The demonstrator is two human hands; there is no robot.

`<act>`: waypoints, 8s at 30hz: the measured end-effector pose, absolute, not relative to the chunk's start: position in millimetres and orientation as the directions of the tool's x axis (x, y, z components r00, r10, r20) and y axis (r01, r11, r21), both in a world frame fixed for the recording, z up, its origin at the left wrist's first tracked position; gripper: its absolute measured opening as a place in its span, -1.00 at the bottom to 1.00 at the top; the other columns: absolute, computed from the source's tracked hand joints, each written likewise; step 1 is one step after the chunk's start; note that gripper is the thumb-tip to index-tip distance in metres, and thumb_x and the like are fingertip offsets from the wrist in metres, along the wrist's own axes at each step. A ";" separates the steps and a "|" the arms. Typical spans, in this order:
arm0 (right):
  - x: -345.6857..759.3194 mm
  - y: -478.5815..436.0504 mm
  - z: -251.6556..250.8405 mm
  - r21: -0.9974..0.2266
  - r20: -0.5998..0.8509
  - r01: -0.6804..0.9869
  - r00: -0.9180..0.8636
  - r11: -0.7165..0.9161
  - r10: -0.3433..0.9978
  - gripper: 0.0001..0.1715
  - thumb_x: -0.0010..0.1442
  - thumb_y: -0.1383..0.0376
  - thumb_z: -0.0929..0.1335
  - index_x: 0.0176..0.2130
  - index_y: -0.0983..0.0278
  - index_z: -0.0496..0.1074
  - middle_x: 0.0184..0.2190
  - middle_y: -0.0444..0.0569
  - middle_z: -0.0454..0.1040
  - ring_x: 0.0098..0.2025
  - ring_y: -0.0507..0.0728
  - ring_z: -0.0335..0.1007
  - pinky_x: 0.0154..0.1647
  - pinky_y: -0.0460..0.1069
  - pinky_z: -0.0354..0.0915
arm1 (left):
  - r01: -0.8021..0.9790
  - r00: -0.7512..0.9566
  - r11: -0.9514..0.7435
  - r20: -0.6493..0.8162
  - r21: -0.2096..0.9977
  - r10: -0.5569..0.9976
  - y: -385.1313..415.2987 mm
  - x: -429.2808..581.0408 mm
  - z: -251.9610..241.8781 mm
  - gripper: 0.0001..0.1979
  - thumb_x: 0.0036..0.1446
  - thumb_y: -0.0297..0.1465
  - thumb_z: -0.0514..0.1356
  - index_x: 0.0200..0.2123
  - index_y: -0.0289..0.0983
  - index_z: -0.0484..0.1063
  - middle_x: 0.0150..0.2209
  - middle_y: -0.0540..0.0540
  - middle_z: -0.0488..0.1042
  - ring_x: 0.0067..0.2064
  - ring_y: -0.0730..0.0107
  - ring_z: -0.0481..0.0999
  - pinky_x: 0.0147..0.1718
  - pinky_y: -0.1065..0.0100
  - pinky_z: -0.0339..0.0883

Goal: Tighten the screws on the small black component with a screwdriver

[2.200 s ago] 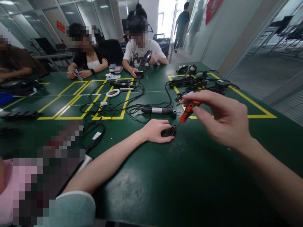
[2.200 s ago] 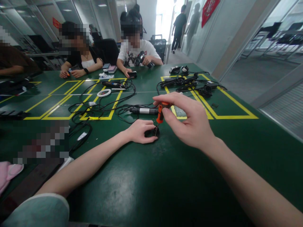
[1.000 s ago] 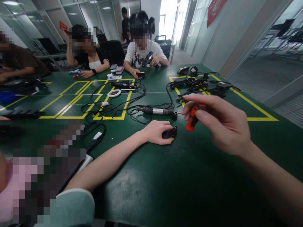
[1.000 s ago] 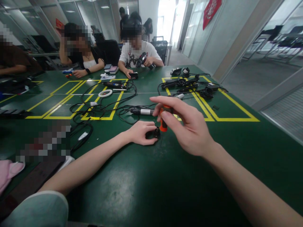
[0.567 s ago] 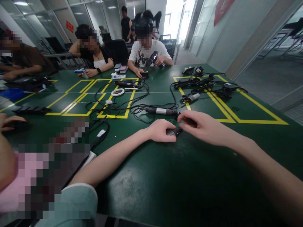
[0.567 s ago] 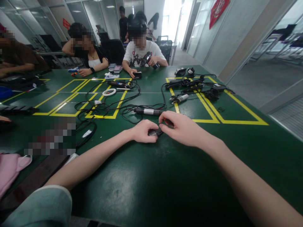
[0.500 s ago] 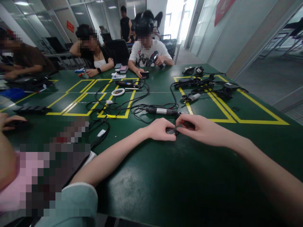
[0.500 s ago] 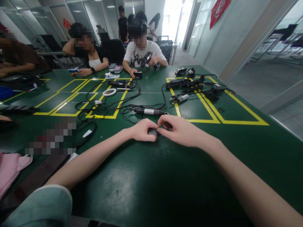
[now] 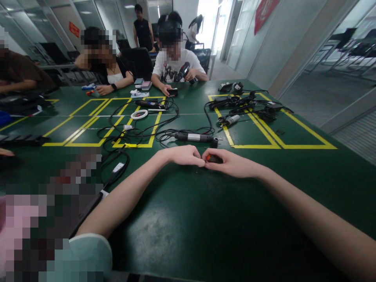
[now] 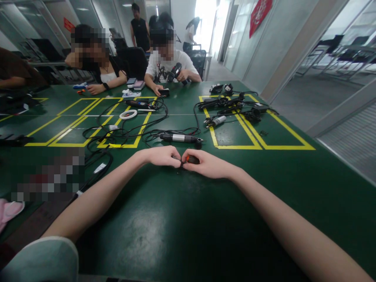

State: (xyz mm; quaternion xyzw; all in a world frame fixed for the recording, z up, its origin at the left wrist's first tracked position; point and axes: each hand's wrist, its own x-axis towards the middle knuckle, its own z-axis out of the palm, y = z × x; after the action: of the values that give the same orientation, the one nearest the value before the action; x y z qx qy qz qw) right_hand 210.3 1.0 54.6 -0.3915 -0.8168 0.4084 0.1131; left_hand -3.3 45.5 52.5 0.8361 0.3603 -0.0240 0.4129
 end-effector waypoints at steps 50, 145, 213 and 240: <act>191.7 -6.3 39.7 -0.862 -0.354 0.507 -0.577 -0.016 0.736 -0.83 0.13 0.26 0.32 -0.22 0.22 0.31 -0.39 -0.19 0.33 -0.43 0.01 0.18 -0.42 -0.07 0.12 | 0.737 0.672 -0.516 -0.393 0.437 0.627 34.6 0.4 72.2 -0.61 0.03 -0.05 0.12 -0.52 -0.26 0.42 -0.54 -0.02 0.34 -0.48 0.39 0.28 -0.47 0.32 0.06; 210.4 -16.8 80.5 -0.665 0.689 0.081 -0.317 0.742 0.652 -0.66 0.50 0.25 0.29 0.20 0.05 0.44 -0.06 -0.02 0.58 -0.17 0.13 0.59 -0.17 0.07 0.55 | 0.385 0.809 -0.501 -0.023 0.775 0.587 42.4 8.7 31.0 -0.73 0.01 -0.33 0.48 -0.30 -0.32 0.51 -0.38 0.05 0.45 -0.32 0.42 0.45 -0.29 0.37 0.27; 206.8 -27.4 91.1 -0.573 0.766 0.232 -0.191 0.786 0.614 -0.77 0.29 0.26 0.49 -0.03 0.03 0.63 -0.14 -0.03 0.60 -0.15 0.20 0.56 -0.20 0.13 0.55 | 0.369 0.814 -0.448 -0.050 0.815 0.578 40.1 9.4 34.1 -0.75 0.05 -0.36 0.47 -0.21 -0.34 0.61 -0.35 -0.01 0.58 -0.31 0.42 0.50 -0.24 0.38 0.33; 211.4 -27.2 97.1 -0.497 0.807 0.325 -0.169 0.805 0.566 -0.54 0.25 0.33 0.51 0.08 -0.10 0.66 -0.23 -0.01 0.54 -0.26 0.19 0.43 -0.33 0.11 0.44 | 0.324 0.822 -0.364 -0.069 0.874 0.565 42.4 12.4 23.2 -0.69 0.01 -0.35 0.50 -0.19 -0.33 0.57 -0.37 0.02 0.53 -0.33 0.41 0.50 -0.23 0.33 0.31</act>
State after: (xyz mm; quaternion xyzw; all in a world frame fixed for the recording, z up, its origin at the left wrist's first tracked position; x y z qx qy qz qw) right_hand 211.4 -27.2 97.1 -0.2941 -0.7573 0.1051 0.5736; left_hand 12.4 42.4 23.2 0.8167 0.2720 0.1222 0.4941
